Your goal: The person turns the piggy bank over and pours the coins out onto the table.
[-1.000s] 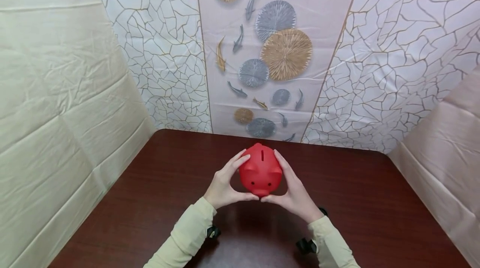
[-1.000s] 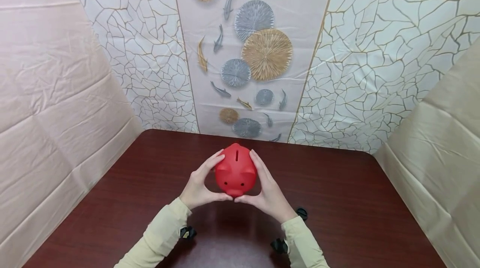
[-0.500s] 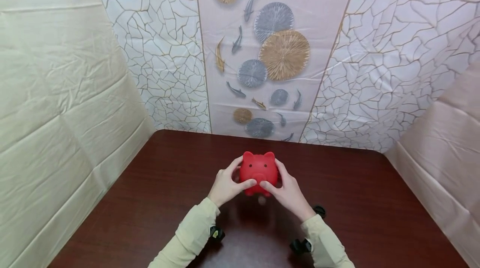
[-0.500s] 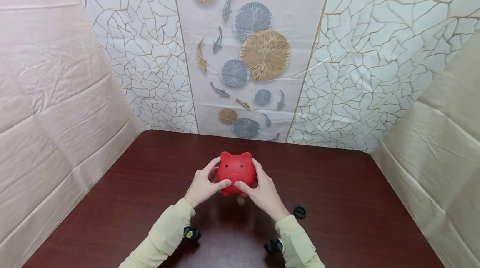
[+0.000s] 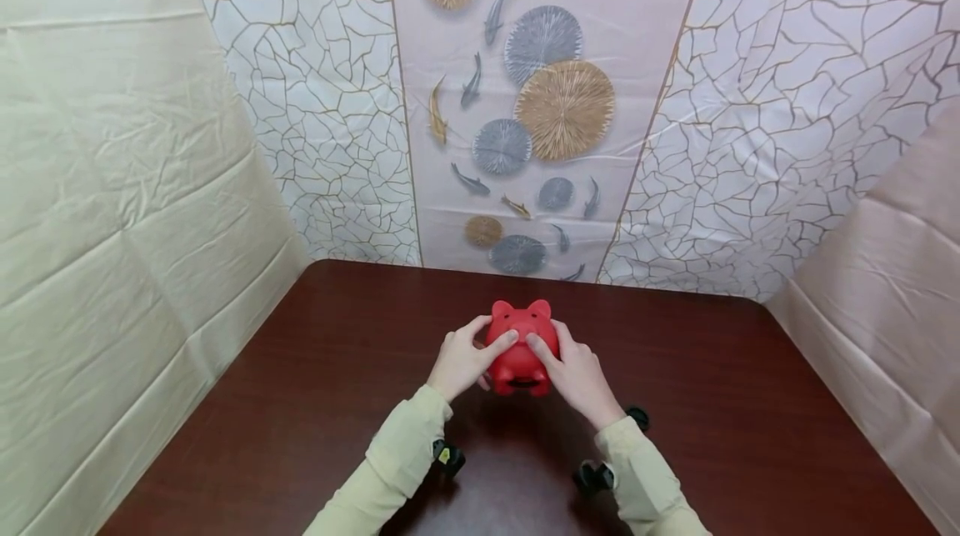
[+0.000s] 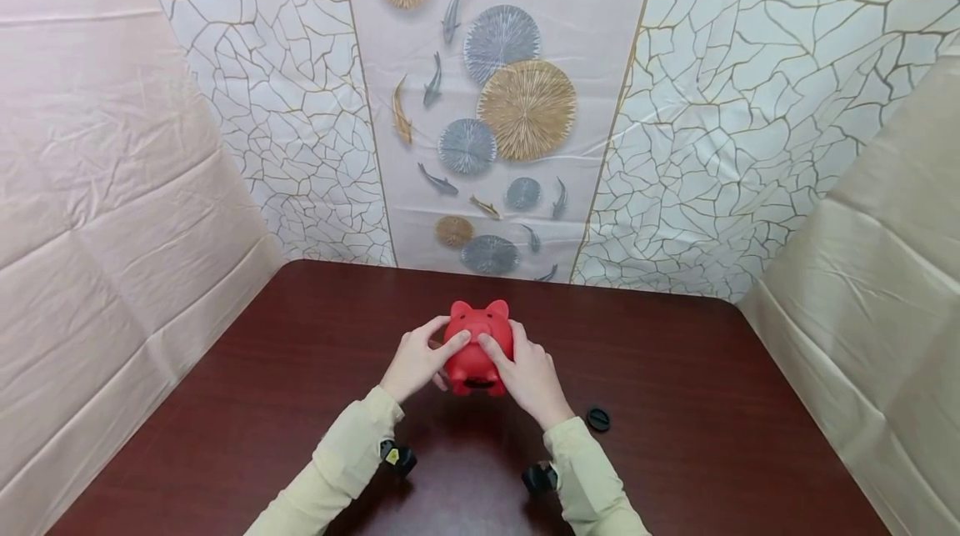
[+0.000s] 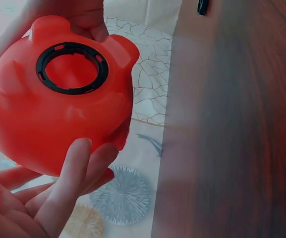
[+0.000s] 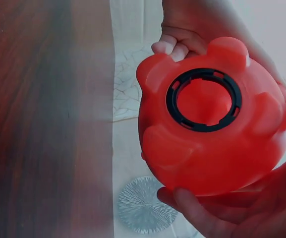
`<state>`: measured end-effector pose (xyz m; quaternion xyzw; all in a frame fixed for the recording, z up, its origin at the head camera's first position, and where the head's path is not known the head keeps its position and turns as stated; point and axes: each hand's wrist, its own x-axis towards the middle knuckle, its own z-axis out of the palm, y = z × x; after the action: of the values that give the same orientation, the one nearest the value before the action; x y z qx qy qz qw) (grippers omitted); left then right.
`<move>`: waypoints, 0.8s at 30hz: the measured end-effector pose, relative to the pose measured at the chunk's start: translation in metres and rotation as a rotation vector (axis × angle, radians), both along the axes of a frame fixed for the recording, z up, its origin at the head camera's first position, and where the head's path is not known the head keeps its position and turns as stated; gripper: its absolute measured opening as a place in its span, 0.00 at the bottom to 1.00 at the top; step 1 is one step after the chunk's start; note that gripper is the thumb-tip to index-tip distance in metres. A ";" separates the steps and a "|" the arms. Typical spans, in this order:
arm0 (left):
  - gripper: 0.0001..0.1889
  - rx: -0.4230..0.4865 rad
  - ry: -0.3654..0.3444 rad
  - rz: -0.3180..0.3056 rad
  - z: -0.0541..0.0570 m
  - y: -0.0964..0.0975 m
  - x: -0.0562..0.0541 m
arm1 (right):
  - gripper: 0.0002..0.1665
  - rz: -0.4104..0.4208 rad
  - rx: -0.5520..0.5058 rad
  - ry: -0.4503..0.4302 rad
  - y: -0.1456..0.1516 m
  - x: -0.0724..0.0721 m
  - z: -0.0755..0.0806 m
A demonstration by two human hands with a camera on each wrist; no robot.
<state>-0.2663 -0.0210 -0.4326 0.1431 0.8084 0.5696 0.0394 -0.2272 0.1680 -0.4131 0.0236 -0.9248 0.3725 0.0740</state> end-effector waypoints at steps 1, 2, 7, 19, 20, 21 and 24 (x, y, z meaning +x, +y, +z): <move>0.34 -0.006 -0.003 -0.001 0.001 0.001 -0.001 | 0.41 -0.004 0.011 0.004 0.000 -0.001 0.000; 0.34 -0.015 -0.009 0.003 0.002 0.002 -0.002 | 0.40 -0.009 0.019 0.005 0.001 -0.002 0.001; 0.34 -0.031 -0.018 -0.020 0.006 0.004 -0.005 | 0.41 0.000 0.030 0.002 0.006 -0.004 0.002; 0.44 0.074 0.132 -0.246 0.004 -0.008 -0.007 | 0.55 0.297 -0.110 0.152 0.022 -0.003 0.004; 0.46 0.088 0.143 -0.259 0.004 -0.008 -0.007 | 0.57 0.316 -0.098 0.194 0.023 -0.003 0.003; 0.48 0.101 0.155 -0.270 0.004 -0.008 -0.006 | 0.58 0.331 -0.079 0.237 0.024 -0.003 0.003; 0.51 0.122 0.198 -0.280 0.004 -0.007 -0.004 | 0.62 0.374 -0.046 0.360 0.024 -0.004 0.001</move>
<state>-0.2706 -0.0279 -0.4282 0.3119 0.7443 0.5898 0.0297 -0.2316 0.1924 -0.4125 0.2587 -0.8674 0.3905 0.1678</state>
